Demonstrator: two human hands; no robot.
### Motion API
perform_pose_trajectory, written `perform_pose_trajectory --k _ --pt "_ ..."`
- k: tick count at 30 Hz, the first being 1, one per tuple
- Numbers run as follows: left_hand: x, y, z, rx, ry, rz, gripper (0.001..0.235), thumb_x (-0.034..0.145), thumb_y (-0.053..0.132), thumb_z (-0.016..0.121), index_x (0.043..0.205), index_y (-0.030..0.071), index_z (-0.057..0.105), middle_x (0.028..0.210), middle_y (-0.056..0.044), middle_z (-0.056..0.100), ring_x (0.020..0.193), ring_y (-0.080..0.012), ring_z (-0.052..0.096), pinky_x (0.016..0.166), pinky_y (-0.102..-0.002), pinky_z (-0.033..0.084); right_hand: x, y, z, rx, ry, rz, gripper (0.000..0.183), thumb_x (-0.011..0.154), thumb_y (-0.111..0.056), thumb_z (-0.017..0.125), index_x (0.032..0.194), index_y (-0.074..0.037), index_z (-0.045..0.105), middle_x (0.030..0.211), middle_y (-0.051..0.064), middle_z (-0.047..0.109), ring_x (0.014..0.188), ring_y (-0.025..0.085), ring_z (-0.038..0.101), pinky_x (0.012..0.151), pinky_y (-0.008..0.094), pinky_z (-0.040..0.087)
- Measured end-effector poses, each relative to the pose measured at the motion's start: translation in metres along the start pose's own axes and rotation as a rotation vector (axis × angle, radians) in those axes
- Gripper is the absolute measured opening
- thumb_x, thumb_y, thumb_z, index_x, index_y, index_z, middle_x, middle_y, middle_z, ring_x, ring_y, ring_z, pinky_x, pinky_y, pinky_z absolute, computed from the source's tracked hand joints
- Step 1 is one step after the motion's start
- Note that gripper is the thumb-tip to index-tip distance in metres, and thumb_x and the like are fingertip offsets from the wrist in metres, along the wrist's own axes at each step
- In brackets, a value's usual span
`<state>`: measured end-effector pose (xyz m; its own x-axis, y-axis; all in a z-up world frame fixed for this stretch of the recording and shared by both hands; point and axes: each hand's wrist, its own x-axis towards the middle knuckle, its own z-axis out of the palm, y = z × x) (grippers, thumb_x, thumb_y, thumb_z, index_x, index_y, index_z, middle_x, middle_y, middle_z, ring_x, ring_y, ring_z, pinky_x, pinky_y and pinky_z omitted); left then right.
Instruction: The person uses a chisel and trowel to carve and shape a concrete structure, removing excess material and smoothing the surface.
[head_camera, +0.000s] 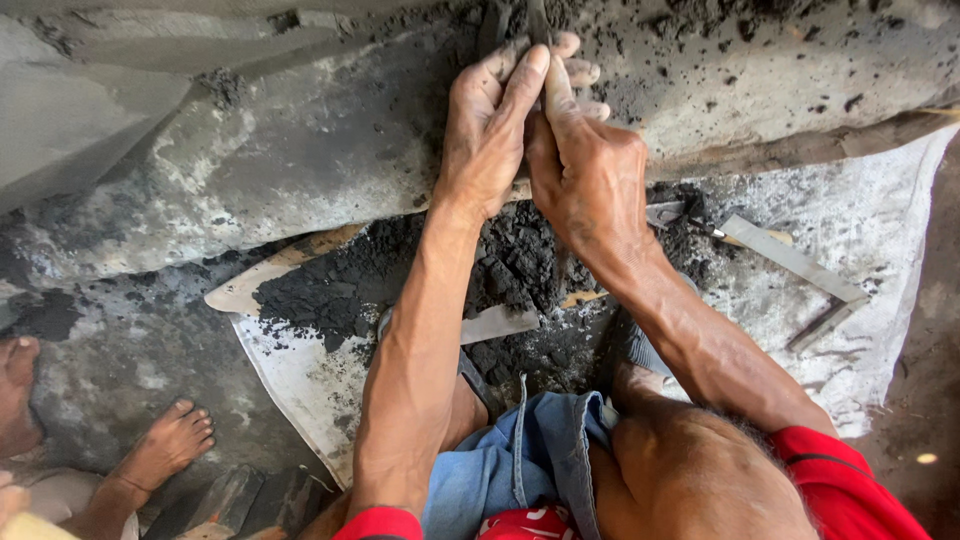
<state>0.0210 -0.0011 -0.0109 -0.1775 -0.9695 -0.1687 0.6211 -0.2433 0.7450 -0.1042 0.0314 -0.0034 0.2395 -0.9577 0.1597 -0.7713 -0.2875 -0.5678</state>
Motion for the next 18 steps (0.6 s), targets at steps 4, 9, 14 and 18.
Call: perform_pose_trajectory --k 4,9,14,18 --pt "-0.001 0.001 0.002 0.012 0.039 0.028 0.029 0.105 0.024 0.060 0.120 0.000 0.066 0.108 -0.020 0.073 0.105 -0.0253 0.073 0.089 -0.047 0.070 0.000 -0.003 0.000 0.111 -0.024 -0.013 0.047 0.113 -0.006 0.055 0.157 0.002 0.040 0.073 0.012 0.064 0.053 0.019 0.055 0.053 0.037 0.046" --pt "-0.005 -0.001 -0.001 0.015 0.123 -0.010 0.030 0.102 0.024 0.063 0.117 -0.002 0.068 0.106 -0.021 0.074 0.095 -0.0276 0.075 0.085 -0.044 0.071 0.000 -0.005 0.001 0.114 -0.019 -0.001 0.046 0.112 -0.011 0.055 0.155 0.001 0.043 0.077 0.017 0.070 0.057 0.026 0.063 0.054 0.043 0.045" --pt "-0.002 0.005 -0.004 0.098 0.125 0.011 0.031 0.102 0.023 0.063 0.120 -0.002 0.067 0.113 -0.028 0.073 0.111 -0.0335 0.072 0.093 -0.049 0.069 0.010 -0.012 -0.003 0.210 -0.008 -0.051 0.041 0.110 -0.004 0.053 0.149 0.009 0.048 0.068 0.011 0.060 0.048 0.019 0.052 0.048 0.037 0.043" --pt "-0.002 0.004 -0.007 0.140 0.171 -0.035 0.036 0.100 0.029 0.063 0.122 0.001 0.069 0.109 -0.025 0.076 0.107 -0.0274 0.074 0.088 -0.040 0.068 0.008 -0.011 -0.002 0.267 -0.009 -0.032 0.045 0.108 -0.005 0.055 0.151 0.007 0.048 0.070 0.012 0.065 0.050 0.017 0.056 0.052 0.037 0.045"
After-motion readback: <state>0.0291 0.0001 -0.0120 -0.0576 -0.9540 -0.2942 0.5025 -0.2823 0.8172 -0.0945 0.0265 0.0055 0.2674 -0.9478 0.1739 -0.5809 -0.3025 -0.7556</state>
